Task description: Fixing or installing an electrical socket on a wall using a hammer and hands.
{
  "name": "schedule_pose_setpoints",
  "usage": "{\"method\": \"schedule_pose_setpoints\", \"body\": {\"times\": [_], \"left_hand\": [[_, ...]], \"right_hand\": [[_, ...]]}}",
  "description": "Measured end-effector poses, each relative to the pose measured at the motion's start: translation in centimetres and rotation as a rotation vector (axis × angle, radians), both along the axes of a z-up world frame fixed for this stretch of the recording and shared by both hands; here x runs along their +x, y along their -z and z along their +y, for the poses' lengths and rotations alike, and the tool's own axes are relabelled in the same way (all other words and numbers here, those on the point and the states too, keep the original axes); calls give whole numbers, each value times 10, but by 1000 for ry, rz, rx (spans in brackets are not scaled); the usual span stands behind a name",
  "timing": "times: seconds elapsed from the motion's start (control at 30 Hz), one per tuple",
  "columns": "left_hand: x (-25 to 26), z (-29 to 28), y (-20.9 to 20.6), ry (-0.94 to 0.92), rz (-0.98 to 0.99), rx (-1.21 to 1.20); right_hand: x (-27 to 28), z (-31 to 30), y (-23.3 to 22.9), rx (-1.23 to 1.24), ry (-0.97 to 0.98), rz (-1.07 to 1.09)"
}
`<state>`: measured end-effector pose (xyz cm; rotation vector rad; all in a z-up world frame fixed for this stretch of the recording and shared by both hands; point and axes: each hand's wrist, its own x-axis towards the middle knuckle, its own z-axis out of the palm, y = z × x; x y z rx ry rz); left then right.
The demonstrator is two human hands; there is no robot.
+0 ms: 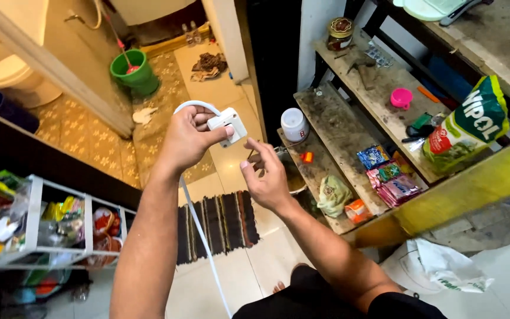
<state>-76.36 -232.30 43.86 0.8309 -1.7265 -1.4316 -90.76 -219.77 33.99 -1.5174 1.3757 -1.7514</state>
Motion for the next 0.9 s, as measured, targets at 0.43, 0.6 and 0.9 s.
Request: {"method": "schedule_pose_setpoints", "body": {"times": [0.43,0.6,0.9], "left_hand": [[-61,-166,-18,171,-120,-167],[-90,-222,-37,265,-109,-197],[-166,-308,-31,384,-97,-232]], "right_hand": [[-59,-172,23,-108,304,-263],[-86,-220,22,-125,379,-113],[-127,-266,-22,-69,566,69]]}}
